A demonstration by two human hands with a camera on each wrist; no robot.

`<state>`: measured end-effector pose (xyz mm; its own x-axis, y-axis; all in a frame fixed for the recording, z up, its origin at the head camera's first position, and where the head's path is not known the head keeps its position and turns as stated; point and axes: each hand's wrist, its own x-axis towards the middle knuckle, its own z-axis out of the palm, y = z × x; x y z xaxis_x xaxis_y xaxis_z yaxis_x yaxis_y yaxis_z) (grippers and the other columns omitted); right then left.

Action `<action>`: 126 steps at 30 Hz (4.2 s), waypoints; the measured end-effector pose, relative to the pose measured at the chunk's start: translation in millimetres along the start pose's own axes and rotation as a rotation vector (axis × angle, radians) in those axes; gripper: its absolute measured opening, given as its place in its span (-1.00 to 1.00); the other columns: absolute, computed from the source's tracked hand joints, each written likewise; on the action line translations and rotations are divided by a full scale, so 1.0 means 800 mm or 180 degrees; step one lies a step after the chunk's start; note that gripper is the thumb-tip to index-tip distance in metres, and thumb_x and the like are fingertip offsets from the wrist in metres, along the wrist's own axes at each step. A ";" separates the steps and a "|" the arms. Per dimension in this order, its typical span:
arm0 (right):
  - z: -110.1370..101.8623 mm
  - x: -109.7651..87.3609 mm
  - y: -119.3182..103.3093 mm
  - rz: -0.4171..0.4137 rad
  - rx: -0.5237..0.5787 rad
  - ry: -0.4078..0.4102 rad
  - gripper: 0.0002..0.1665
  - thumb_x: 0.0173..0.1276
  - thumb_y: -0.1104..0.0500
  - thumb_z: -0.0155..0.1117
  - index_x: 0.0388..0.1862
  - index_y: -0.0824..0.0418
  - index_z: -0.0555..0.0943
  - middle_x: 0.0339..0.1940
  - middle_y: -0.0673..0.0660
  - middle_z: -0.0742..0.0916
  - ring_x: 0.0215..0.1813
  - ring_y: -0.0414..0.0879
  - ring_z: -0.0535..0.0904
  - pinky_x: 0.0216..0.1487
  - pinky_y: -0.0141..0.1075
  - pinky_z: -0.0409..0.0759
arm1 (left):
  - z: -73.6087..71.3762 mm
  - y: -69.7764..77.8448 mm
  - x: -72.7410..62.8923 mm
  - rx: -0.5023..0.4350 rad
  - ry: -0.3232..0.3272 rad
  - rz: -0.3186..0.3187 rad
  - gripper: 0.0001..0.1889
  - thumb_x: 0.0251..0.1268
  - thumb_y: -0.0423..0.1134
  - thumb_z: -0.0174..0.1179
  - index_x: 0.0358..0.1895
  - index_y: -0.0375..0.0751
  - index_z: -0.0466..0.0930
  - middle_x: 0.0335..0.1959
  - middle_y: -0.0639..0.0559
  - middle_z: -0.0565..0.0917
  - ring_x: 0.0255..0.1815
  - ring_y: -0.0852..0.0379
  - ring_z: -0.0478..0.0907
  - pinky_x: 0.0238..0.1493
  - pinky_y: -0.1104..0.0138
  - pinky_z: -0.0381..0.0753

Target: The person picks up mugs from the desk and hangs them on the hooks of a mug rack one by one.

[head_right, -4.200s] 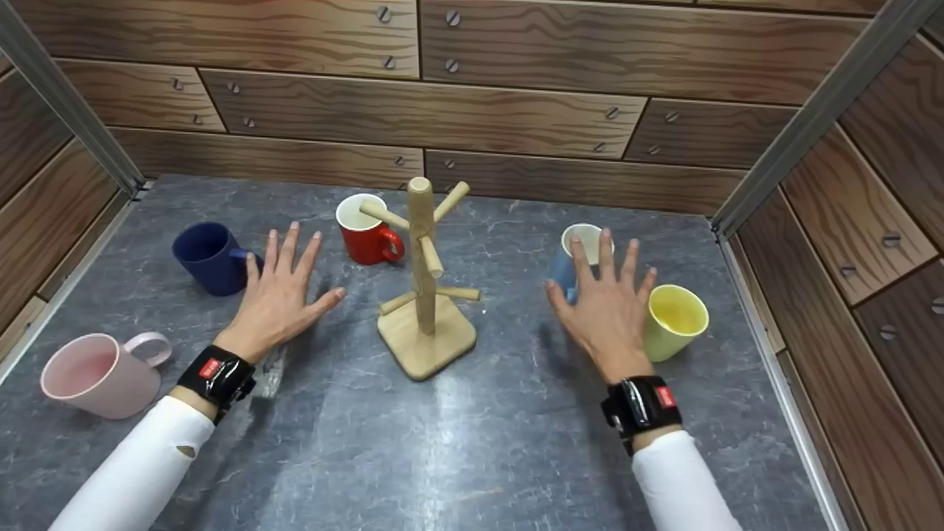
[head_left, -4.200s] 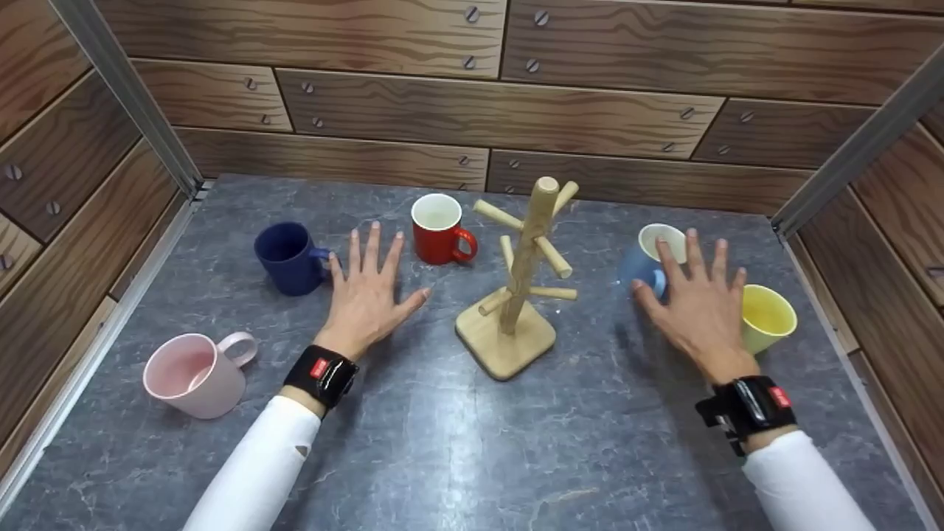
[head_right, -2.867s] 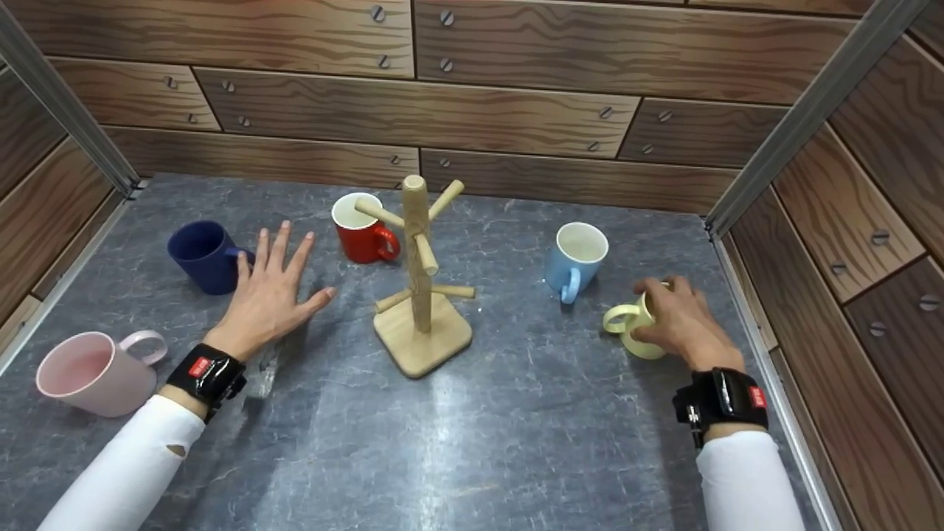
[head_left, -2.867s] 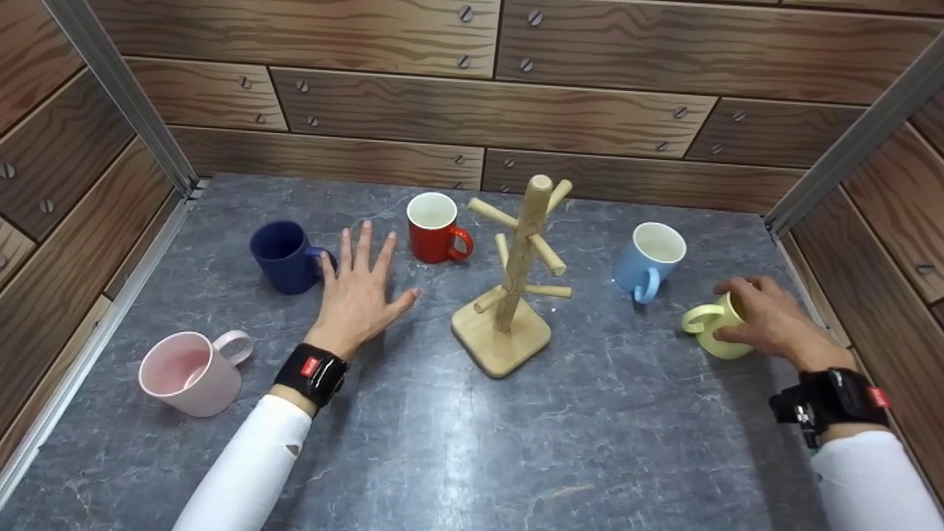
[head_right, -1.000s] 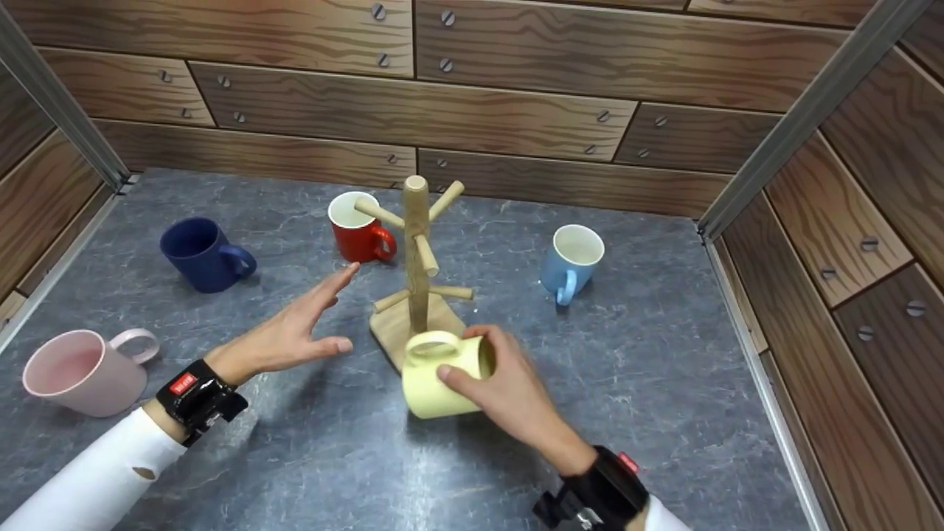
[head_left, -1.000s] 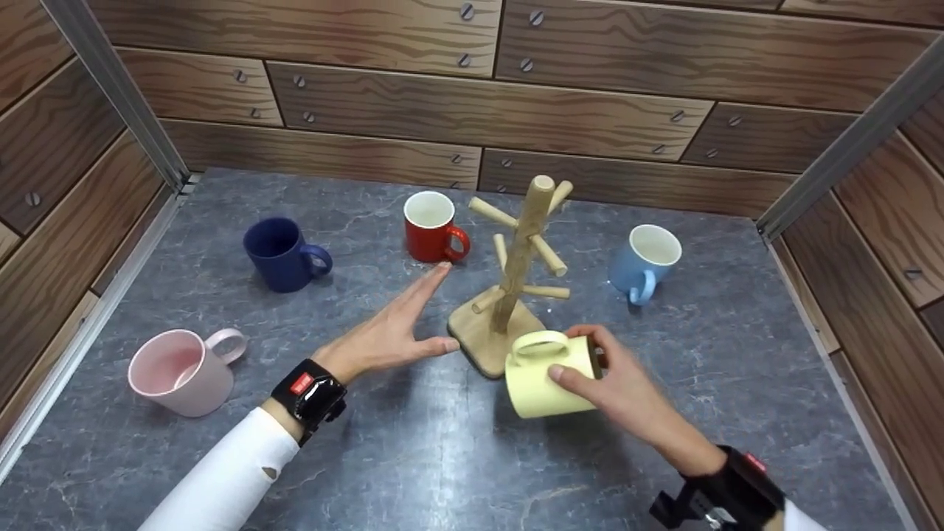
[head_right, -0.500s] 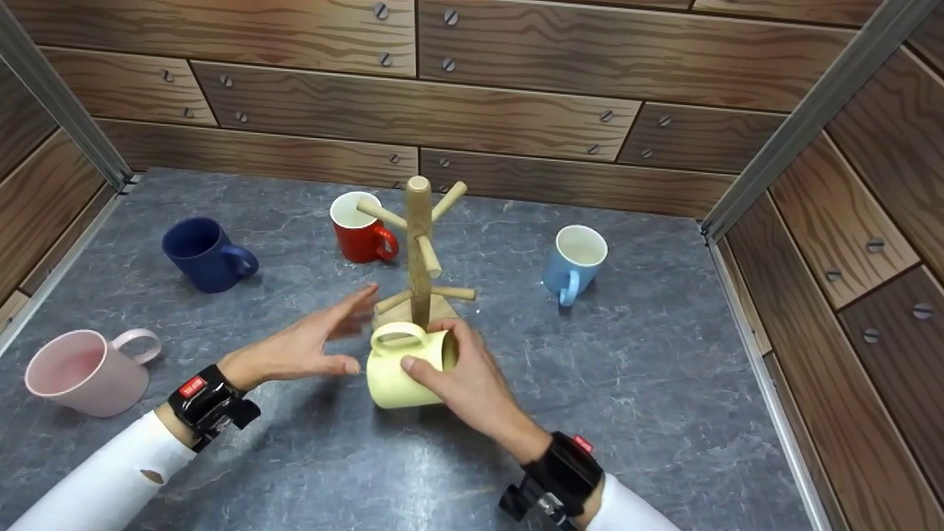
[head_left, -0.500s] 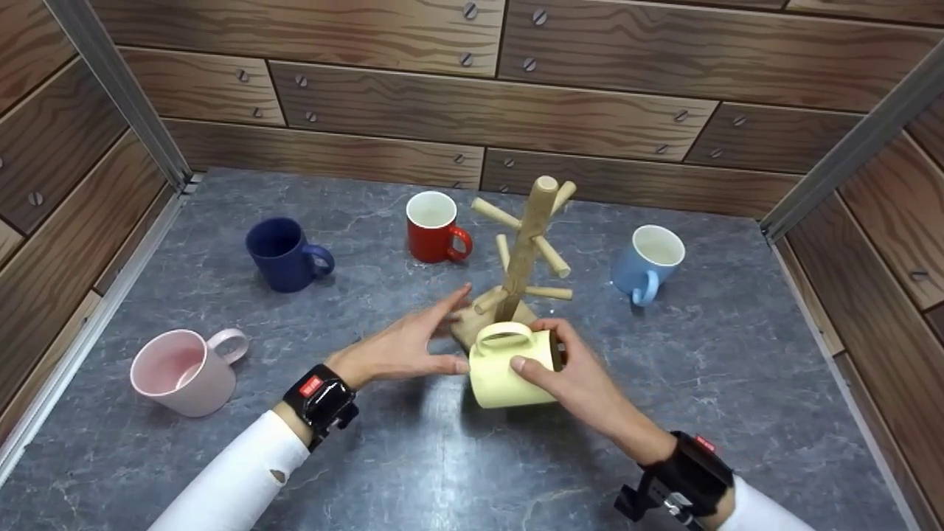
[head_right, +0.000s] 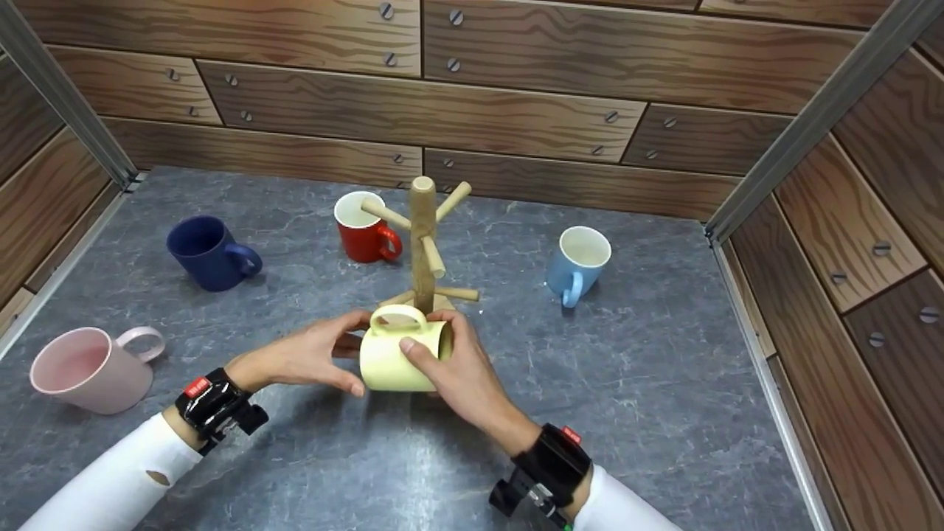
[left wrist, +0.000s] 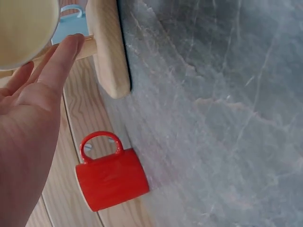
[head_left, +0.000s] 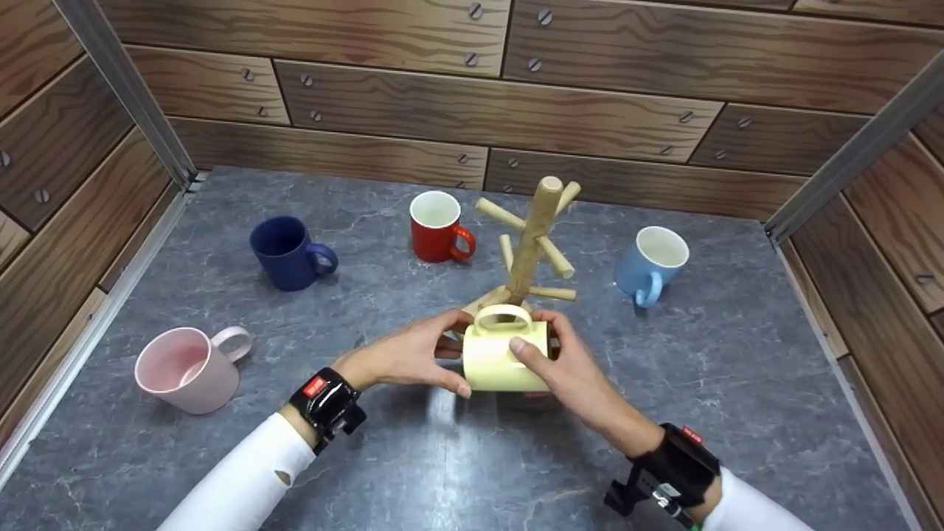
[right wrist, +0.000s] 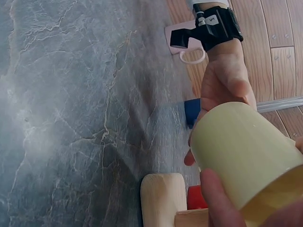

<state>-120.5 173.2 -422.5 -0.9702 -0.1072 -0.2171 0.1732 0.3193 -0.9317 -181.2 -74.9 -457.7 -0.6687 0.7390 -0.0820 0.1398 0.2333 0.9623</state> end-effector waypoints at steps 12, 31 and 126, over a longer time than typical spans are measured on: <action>0.002 0.012 -0.003 -0.0037 -0.0014 -0.0113 -0.32 0.40 -0.09 0.30 0.39 0.07 0.30 0.20 0.25 0.46 0.11 0.11 0.54 -0.11 -0.23 0.62 | -0.007 -0.002 0.004 0.0105 0.0173 0.0205 -0.14 0.02 -0.13 0.54 0.40 -0.16 0.27 0.32 -0.04 0.47 0.31 0.09 0.51 0.31 0.18 0.52; 0.005 0.029 0.016 0.0213 0.0596 -0.0318 -0.31 0.48 -0.03 0.20 0.45 0.16 0.21 0.23 0.32 0.43 0.00 0.04 0.63 0.02 0.08 0.68 | -0.027 -0.025 0.019 -0.0489 0.0041 -0.0050 -0.15 0.12 -0.31 0.44 0.46 -0.27 0.17 0.36 -0.25 0.44 0.31 -0.10 0.51 0.34 0.11 0.49; -0.123 0.058 0.034 -0.2270 -0.1910 0.1087 -0.63 0.30 0.26 0.28 0.10 0.22 0.67 0.05 0.14 0.74 0.13 0.05 0.63 0.21 -0.07 0.53 | 0.000 0.042 0.020 0.1875 0.1687 0.1654 -0.72 0.17 -0.09 0.44 -0.09 -0.08 0.70 0.05 0.01 0.60 0.16 0.10 0.55 0.20 0.19 0.56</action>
<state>-177.8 269.8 -429.3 -0.8269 -0.2129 0.5204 -0.4931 0.7194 -0.4892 -187.0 -55.3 -426.8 -0.6434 0.4904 0.5878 0.7626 0.3442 0.5477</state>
